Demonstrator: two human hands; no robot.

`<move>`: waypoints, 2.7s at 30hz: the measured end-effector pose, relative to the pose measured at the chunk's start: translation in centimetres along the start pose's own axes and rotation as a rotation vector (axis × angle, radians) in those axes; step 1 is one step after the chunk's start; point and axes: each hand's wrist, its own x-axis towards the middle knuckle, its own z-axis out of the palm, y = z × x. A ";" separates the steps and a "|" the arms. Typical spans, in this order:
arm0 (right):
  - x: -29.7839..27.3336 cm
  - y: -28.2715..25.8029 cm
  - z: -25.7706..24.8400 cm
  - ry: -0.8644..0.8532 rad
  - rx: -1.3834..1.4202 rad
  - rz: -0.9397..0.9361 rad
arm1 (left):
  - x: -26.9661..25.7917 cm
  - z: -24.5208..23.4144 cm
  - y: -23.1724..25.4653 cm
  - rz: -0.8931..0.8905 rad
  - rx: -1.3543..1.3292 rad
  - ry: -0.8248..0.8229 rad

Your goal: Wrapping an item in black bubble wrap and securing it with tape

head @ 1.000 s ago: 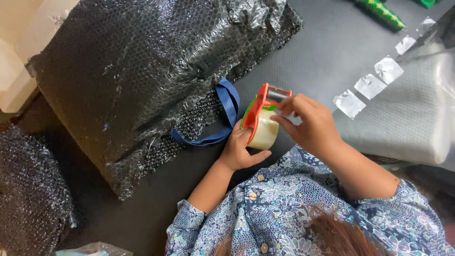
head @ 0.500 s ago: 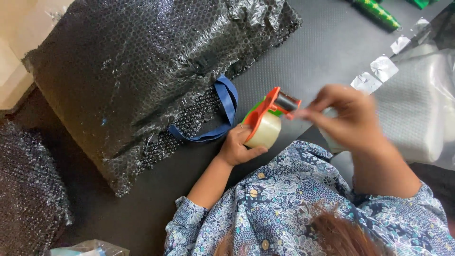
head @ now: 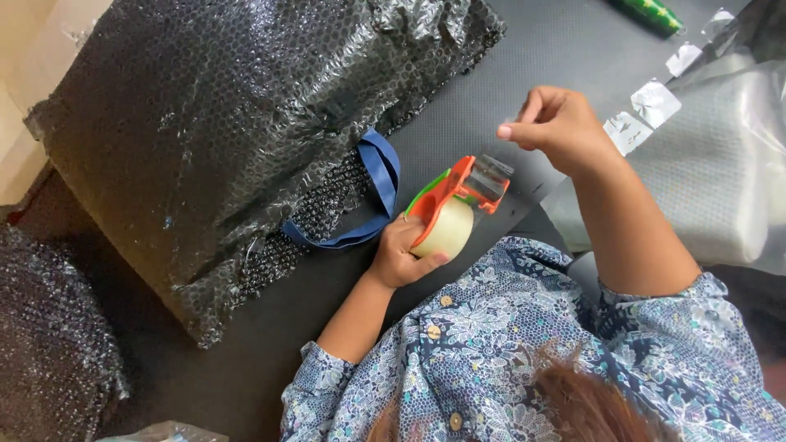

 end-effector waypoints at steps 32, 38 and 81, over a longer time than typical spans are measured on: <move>-8.7 -3.1 -6.2 0.316 -0.361 -0.109 | -0.8 -0.4 -0.8 0.047 -0.030 0.034; -11.5 -5.1 -9.1 0.380 -0.454 -0.120 | 0.1 -0.7 0.3 0.044 -0.014 0.009; -5.1 -0.6 -1.8 -0.021 -1.425 0.233 | 0.8 -0.7 1.9 0.134 0.171 -0.050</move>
